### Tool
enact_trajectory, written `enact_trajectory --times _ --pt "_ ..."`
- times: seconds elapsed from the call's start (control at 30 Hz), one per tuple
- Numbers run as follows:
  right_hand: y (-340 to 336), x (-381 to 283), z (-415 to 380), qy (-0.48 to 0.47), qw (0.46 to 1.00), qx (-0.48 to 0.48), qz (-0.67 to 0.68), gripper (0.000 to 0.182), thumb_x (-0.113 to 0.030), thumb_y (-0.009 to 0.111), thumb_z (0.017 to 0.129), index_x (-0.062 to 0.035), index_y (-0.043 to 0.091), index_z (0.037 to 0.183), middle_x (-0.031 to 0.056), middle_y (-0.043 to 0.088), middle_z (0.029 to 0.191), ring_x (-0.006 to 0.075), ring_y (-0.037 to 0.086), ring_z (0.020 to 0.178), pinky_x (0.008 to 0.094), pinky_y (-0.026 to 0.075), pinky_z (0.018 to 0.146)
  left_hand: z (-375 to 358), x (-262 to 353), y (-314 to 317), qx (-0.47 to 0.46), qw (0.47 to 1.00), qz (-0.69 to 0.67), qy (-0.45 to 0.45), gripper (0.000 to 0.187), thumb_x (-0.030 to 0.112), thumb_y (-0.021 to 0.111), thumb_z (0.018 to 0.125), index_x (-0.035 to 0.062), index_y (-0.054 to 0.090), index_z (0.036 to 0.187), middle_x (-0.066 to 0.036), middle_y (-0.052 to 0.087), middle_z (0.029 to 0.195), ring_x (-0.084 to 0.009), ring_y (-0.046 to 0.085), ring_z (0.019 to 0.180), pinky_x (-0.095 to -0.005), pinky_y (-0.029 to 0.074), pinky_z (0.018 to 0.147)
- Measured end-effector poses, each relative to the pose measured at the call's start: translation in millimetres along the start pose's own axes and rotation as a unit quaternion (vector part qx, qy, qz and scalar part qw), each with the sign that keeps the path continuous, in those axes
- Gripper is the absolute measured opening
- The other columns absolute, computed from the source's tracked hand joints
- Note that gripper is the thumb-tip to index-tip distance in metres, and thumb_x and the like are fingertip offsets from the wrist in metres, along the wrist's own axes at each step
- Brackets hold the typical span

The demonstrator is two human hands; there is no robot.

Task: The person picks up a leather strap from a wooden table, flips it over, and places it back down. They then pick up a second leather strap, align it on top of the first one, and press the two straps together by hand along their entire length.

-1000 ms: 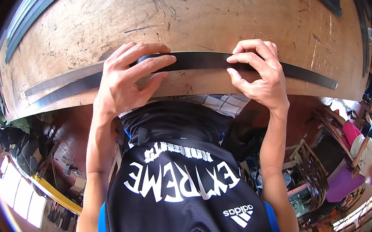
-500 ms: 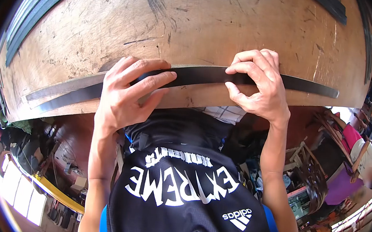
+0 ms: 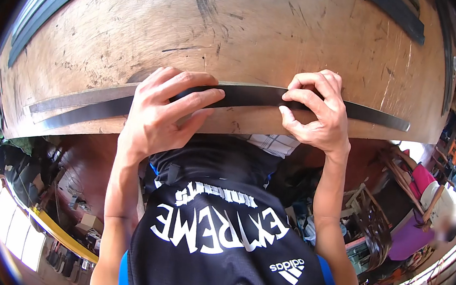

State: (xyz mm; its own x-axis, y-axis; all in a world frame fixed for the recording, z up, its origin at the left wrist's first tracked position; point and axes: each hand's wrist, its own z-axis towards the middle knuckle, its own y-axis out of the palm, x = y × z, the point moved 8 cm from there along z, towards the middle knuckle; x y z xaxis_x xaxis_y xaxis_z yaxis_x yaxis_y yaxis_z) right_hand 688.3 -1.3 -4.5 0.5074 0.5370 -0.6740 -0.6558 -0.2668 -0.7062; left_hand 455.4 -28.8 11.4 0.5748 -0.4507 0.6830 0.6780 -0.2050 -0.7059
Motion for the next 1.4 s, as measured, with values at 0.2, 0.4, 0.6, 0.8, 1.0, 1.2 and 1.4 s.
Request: enact_trajectory --times 0.2,0.4,0.6,0.8,1.0,1.2,1.4 --pt "-1 0 0 -0.004 1.000 0.010 0.001 0.028 -0.006 0.086 0.069 -0.0120 0.074 0.093 -0.0011 0.066 0.098 0.0187 0.059 0.085 0.0402 0.045 0.094 -2 -2 1 -0.001 1.000 -0.001 -0.016 0.049 0.001 0.086 0.069 0.0143 0.081 0.116 -0.008 0.078 0.116 -0.0272 0.072 0.092 -0.0398 0.057 0.080" --pt "-1 0 -3 -0.018 1.000 0.023 -0.004 0.030 -0.005 0.087 0.066 -0.0113 0.078 0.094 0.0016 0.067 0.097 0.0207 0.061 0.084 0.0406 0.048 0.090 -3 -4 3 -0.009 1.000 0.006 -0.017 0.049 0.001 0.085 0.070 0.0148 0.081 0.117 -0.007 0.078 0.117 -0.0266 0.072 0.093 -0.0399 0.058 0.080" --pt "-4 1 -5 -0.021 0.999 0.032 0.002 0.030 -0.005 0.088 0.068 -0.0108 0.078 0.096 0.0013 0.068 0.099 0.0217 0.062 0.087 0.0414 0.048 0.091 -1 -3 2 -0.012 1.000 -0.001 -0.014 0.050 0.000 0.085 0.069 0.0146 0.081 0.117 -0.008 0.078 0.116 -0.0275 0.073 0.092 -0.0401 0.058 0.080" --pt "-3 -7 2 -0.011 1.000 0.000 0.003 0.034 -0.010 0.089 0.073 -0.0105 0.078 0.105 0.0023 0.071 0.104 0.0234 0.063 0.096 0.0425 0.046 0.100 -2 -3 2 -0.007 1.000 -0.001 -0.014 0.050 -0.002 0.086 0.069 0.0139 0.081 0.116 -0.008 0.078 0.116 -0.0289 0.073 0.094 -0.0398 0.059 0.082" --pt "0 -4 12 0.092 0.994 -0.055 -0.009 0.034 -0.016 0.089 0.079 -0.0112 0.076 0.111 0.0044 0.067 0.105 0.0260 0.064 0.104 0.0423 0.044 0.104 -1 -2 2 0.011 1.000 -0.003 0.002 0.047 -0.001 0.086 0.070 0.0126 0.081 0.116 -0.010 0.078 0.116 -0.0302 0.075 0.095 -0.0404 0.059 0.083" --pt "1 3 10 0.155 0.987 -0.031 -0.004 0.019 -0.019 0.090 0.082 -0.0093 0.079 0.095 0.0010 0.066 0.096 0.0208 0.064 0.099 0.0371 0.041 0.102 -3 -2 2 0.018 1.000 0.004 0.002 0.045 0.001 0.086 0.073 0.0130 0.081 0.116 -0.008 0.078 0.116 -0.0301 0.074 0.095 -0.0405 0.060 0.084" --pt "-1 0 13 0.174 0.984 -0.031 -0.023 0.014 -0.017 0.086 0.085 -0.0100 0.079 0.094 0.0015 0.067 0.093 0.0217 0.064 0.097 0.0383 0.041 0.100 -4 -3 3 0.018 1.000 0.008 0.004 0.043 0.002 0.087 0.074 0.0131 0.081 0.115 -0.008 0.078 0.116 -0.0298 0.074 0.096 -0.0402 0.060 0.084"
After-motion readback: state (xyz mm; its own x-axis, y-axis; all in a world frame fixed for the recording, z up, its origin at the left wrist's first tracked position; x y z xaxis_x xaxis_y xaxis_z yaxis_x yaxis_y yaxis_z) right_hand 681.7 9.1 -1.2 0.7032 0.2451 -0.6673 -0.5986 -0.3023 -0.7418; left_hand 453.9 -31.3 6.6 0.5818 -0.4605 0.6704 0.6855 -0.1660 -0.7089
